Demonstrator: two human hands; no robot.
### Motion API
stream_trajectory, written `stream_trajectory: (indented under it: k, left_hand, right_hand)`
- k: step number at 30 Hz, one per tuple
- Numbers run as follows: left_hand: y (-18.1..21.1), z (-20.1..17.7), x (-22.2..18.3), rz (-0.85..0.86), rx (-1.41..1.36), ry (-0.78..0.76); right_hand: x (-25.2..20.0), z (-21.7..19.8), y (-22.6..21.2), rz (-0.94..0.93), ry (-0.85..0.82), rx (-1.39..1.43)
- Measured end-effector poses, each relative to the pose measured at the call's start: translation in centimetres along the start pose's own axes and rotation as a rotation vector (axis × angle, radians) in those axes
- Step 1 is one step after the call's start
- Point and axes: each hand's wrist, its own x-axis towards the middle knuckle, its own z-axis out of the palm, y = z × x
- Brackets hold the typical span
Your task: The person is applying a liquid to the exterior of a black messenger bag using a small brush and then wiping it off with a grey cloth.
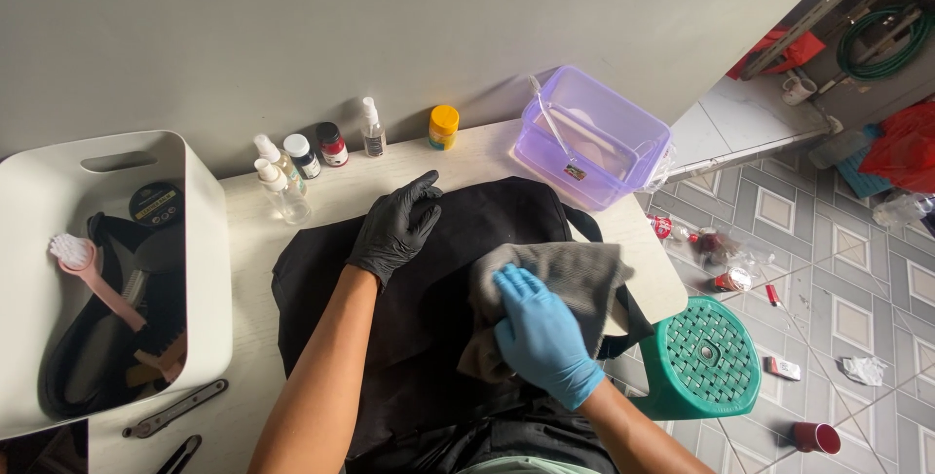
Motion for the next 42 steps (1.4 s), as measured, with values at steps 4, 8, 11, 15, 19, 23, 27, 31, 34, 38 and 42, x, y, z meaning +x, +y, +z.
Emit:
stream_trajectory:
  k: [4,8,11,15,19,23,27,31,34,38,42]
  left_hand:
    - [0.8,-0.4,0.2,-0.061,-0.124,-0.011]
    - [1.5,-1.3,0.3,-0.223,-0.211,-0.049]
    - [-0.7,-0.3,0.0,-0.102,-0.195,0.054]
    - [-0.9,-0.3,0.1,-0.104,-0.217,0.050]
    - [-0.2,-0.5,0.2,-0.112,-0.172,0.069]
    - [-0.6,-0.5,0.1,-0.103,-0.193,0.082]
    - [-0.6,-0.4,0.2,-0.090,-0.215,0.092]
    - [0.1,-0.7,0.2,-0.089,-0.232,0.085]
    - [0.1,-0.8,0.3,-0.094,-0.233,0.074]
    - [0.6,-0.9,0.4,-0.093,-0.215,0.060]
    - [1.5,-1.4,0.5,-0.208,-0.275,-0.012]
  right_hand:
    - [2.0,-2.3,-5.1,-0.376,-0.143,0.474]
    - [5.6,1.3,-3.5,-0.424,-0.206,0.423]
    - [9.2,2.5,-1.2,-0.430,-0.009,0.279]
    - [13.1,1.8,3.0,-0.313,-0.016,0.157]
    - [12.9,0.3,5.6,-0.107,-0.085,0.103]
    - [9.7,-1.2,6.1,0.001,-0.139,0.171]
    - [5.8,-1.0,7.1,0.083,-0.198,0.125]
    - [1.8,-0.6,6.9,0.175,-0.235,-0.019]
    - [0.1,0.1,4.9,0.081,-0.063,-0.071]
    - [-0.9,0.0,1.9,0.045,0.001,-0.058]
    - [-0.9,-1.5,-1.8,-0.019,-0.004,0.111]
